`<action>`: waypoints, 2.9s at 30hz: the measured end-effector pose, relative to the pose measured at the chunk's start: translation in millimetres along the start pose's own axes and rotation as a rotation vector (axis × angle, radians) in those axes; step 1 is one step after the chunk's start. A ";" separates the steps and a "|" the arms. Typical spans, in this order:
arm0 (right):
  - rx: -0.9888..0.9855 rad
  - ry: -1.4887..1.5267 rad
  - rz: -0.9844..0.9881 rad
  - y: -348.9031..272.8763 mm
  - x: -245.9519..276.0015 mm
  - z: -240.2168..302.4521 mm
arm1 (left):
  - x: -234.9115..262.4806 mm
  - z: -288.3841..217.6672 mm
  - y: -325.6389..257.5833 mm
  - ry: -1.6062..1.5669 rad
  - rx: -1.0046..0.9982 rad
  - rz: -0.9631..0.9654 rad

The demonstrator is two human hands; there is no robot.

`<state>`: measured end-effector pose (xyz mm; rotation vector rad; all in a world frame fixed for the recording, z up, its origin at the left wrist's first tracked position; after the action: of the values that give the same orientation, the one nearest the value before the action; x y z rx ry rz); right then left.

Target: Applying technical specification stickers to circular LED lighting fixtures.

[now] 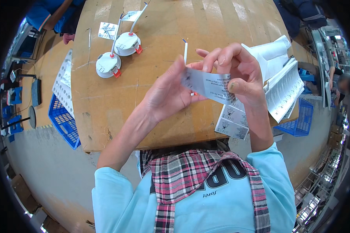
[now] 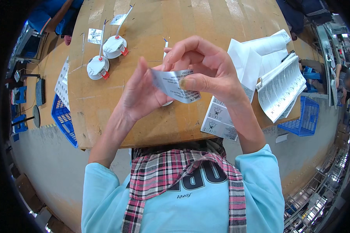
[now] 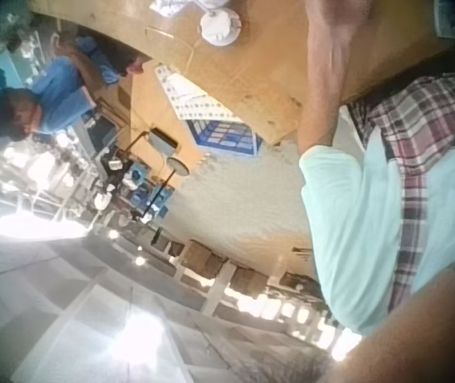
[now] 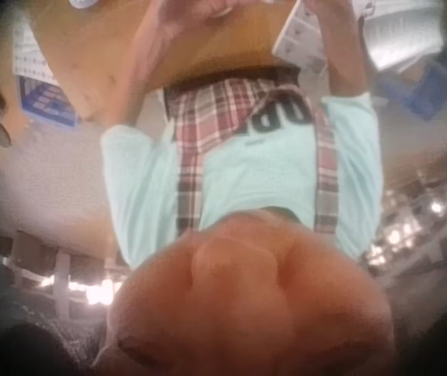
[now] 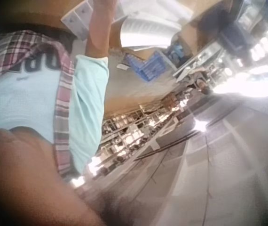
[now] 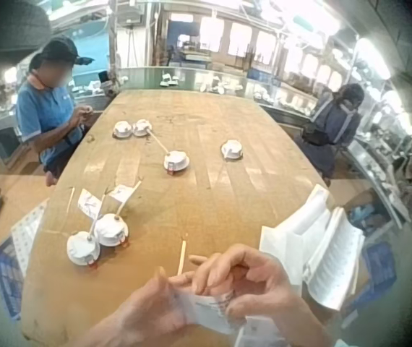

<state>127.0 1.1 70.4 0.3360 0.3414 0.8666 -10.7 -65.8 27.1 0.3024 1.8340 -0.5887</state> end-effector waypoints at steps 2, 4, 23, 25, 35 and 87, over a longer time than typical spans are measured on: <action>0.001 0.000 -0.005 -2.7 -0.7 0.4 | -0.2 -5.6 -5.0 0.086 -0.028 0.019; -0.137 -0.019 -0.031 -9.1 3.6 -0.4 | -2.5 -13.5 -10.0 0.174 -0.051 0.037; -0.504 -0.723 -0.338 -18.6 4.9 -5.6 | 10.5 -84.9 5.0 1.285 0.002 -0.248; -0.522 -0.688 -0.358 -17.0 8.4 -10.8 | 14.9 -86.9 9.6 1.298 -0.027 -0.262; -0.581 -0.600 -0.341 -10.5 24.8 -39.7 | 35.5 -89.8 30.3 1.131 -0.028 -0.308; -0.682 -0.531 -0.131 12.3 41.6 -63.7 | 40.5 -64.0 39.0 0.769 0.005 -0.204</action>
<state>116.8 50.5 12.1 -0.0992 -0.4213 0.6859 -57.5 -2.1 -4.7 0.3795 2.6268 -0.6702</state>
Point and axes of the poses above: each hand's wrist, its own y-axis towards the middle knuckle, its own x-axis out of the back of the hand, z = x × y, the point moved 3 cm from there along y, towards the middle knuckle, and after that the axes turned 5 degrees about -y, right-handed, at the moved point
